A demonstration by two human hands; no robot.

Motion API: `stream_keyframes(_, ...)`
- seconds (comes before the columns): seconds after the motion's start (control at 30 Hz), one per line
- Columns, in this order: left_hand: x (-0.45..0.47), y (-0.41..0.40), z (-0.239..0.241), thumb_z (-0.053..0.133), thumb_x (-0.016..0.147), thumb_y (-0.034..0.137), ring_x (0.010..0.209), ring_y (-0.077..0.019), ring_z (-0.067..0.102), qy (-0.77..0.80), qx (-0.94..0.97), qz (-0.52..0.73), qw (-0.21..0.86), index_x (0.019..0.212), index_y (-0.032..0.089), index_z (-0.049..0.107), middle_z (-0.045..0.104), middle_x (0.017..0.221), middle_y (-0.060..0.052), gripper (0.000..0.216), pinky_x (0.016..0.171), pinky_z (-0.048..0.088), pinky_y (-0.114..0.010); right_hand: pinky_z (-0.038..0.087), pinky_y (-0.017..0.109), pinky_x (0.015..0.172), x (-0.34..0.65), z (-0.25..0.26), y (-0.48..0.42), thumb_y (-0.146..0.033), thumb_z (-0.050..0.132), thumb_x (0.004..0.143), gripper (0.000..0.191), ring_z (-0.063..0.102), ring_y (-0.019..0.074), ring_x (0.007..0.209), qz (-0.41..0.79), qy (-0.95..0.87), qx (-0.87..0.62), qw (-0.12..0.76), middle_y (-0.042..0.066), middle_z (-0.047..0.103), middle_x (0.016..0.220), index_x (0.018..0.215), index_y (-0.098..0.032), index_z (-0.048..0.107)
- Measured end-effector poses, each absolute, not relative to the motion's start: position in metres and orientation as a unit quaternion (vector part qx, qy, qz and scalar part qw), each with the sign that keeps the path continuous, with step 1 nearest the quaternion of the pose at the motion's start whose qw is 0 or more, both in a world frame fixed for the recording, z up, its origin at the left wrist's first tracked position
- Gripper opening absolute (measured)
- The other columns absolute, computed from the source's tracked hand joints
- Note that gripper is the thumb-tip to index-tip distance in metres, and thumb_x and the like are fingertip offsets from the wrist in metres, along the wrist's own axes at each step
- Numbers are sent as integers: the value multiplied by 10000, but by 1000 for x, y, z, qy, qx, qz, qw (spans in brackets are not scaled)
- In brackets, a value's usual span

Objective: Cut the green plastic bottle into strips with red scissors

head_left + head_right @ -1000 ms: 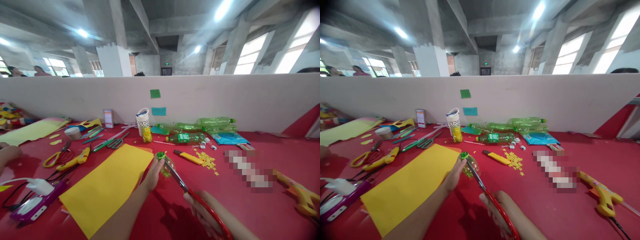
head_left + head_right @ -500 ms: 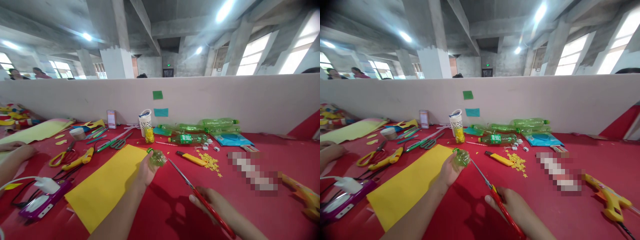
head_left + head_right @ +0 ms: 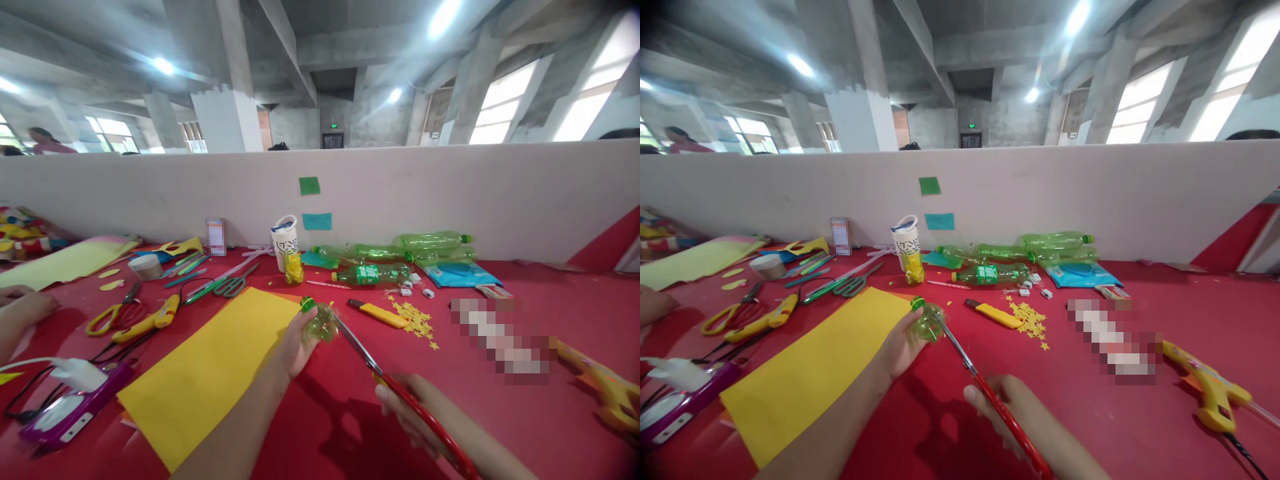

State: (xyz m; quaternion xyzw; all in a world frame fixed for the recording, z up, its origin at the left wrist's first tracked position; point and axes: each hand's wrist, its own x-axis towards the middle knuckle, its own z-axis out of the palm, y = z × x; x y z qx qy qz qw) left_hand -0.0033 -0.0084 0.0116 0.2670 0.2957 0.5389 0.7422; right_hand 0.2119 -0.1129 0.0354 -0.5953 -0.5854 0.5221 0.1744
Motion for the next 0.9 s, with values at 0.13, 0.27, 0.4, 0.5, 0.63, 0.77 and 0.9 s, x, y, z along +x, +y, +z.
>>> stream_keyframes(0.13, -3, -6, 10, 613, 811, 250, 837, -179, 677, 302, 248, 540, 745, 921, 120, 657, 723, 890, -80, 176, 792, 519, -295, 311, 164, 351, 212, 29, -114, -721, 450, 796, 538, 388, 73, 369, 525, -580, -595, 184, -83, 377, 472, 744, -188, 498)
stream_keyframes(0.27, -3, -5, 9, 597, 824, 241, 857, -173, 677, 302, 245, 541, 745, 937, 114, 650, 726, 902, -83, 178, 824, 514, -286, 299, 159, 336, 208, 30, -114, -732, 443, 791, 550, 360, 64, 340, 543, -577, -579, 195, -94, 360, 436, 724, -188, 487)
stream_keyframes(0.4, -1, -7, 10, 598, 823, 238, 838, -180, 679, 308, 252, 535, 745, 943, 118, 639, 725, 889, -84, 175, 790, 525, -290, 301, 156, 343, 207, 34, -114, -745, 436, 783, 574, 370, 61, 340, 538, -584, -576, 196, -100, 350, 432, 741, -176, 502)
stream_keyframes(0.5, -1, -8, 11, 597, 820, 233, 810, -178, 680, 316, 254, 535, 741, 935, 121, 637, 725, 874, -80, 166, 750, 529, -280, 293, 156, 332, 207, 34, -115, -750, 430, 782, 579, 368, 62, 337, 535, -583, -576, 205, -101, 342, 436, 743, -177, 509)
stream_keyframes(0.63, -2, -6, 8, 612, 810, 237, 807, -171, 676, 306, 270, 537, 738, 940, 119, 643, 725, 877, -76, 178, 753, 526, -274, 302, 157, 320, 208, 30, -114, -719, 452, 796, 543, 353, 57, 317, 553, -562, -579, 209, -96, 370, 420, 711, -184, 503)
stream_keyframes(0.77, -3, -6, 6, 626, 801, 253, 819, -167, 672, 303, 290, 532, 735, 946, 116, 650, 723, 884, -75, 201, 765, 523, -272, 295, 150, 303, 207, 27, -112, -655, 449, 836, 490, 328, 54, 288, 555, -552, -590, 198, -103, 351, 378, 693, -190, 505)
stream_keyframes(0.9, -5, -6, 6, 633, 794, 266, 814, -167, 673, 309, 301, 528, 731, 946, 124, 650, 721, 883, -69, 209, 761, 523, -276, 298, 142, 295, 203, 32, -113, -610, 464, 849, 460, 329, 49, 272, 553, -542, -606, 183, -105, 348, 368, 644, -199, 472)
